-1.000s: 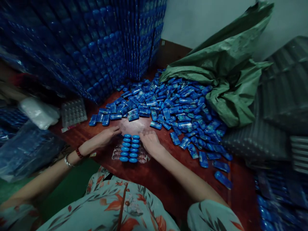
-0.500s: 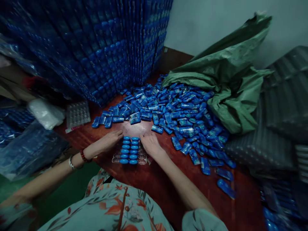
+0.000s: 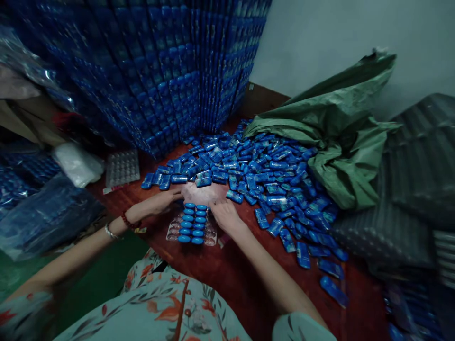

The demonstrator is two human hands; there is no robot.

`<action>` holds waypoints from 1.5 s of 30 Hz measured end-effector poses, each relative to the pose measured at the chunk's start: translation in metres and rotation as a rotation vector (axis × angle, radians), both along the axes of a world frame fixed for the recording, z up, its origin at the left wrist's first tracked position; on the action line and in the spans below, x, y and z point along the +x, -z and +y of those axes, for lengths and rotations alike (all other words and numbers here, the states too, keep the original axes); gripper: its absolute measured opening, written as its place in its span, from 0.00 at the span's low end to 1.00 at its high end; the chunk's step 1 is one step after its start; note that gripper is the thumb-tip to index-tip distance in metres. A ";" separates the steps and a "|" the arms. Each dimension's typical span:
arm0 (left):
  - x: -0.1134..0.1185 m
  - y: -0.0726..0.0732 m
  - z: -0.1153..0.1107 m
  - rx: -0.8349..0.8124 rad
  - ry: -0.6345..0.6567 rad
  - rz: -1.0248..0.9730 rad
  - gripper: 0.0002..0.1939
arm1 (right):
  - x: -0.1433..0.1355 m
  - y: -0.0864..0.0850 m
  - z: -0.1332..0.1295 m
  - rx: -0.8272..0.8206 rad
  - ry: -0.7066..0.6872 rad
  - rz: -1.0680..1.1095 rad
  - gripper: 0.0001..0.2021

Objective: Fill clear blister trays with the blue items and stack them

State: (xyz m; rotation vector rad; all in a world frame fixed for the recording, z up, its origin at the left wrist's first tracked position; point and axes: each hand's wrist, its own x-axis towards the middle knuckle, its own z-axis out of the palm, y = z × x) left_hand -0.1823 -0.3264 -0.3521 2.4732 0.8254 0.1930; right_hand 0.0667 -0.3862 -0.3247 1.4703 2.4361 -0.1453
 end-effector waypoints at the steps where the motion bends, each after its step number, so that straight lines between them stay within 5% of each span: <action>1: -0.002 0.000 0.002 -0.026 0.008 -0.037 0.09 | 0.001 0.002 0.000 0.001 0.023 0.003 0.12; 10: 0.013 0.007 -0.021 0.047 -0.140 0.107 0.14 | -0.005 0.009 -0.003 0.001 0.095 0.012 0.15; 16: -0.015 0.001 -0.012 -0.069 -0.064 -0.109 0.21 | 0.025 -0.012 0.027 -0.343 -0.005 0.362 0.16; 19: -0.021 -0.001 0.009 -0.052 -0.244 -0.185 0.21 | 0.020 -0.008 0.055 -0.186 0.041 0.449 0.17; 23: -0.004 0.009 0.041 0.161 -0.595 0.085 0.14 | -0.007 0.015 0.082 0.071 0.223 0.258 0.16; 28: 0.015 0.027 0.047 0.196 -0.630 0.153 0.12 | -0.001 0.041 0.074 0.108 0.226 0.307 0.15; 33: 0.003 0.031 0.015 0.180 -0.616 0.021 0.08 | 0.038 0.061 0.035 0.181 0.325 0.539 0.11; 38: -0.026 0.023 -0.043 0.160 -0.846 -0.425 0.12 | 0.057 0.073 0.000 0.256 0.451 0.620 0.17; 41: -0.037 0.021 -0.085 0.078 -0.946 -0.404 0.13 | 0.057 0.072 -0.021 0.221 0.523 0.679 0.14; 45: -0.033 0.025 -0.120 0.021 -0.942 -0.357 0.11 | 0.054 0.062 -0.057 0.297 0.796 0.924 0.16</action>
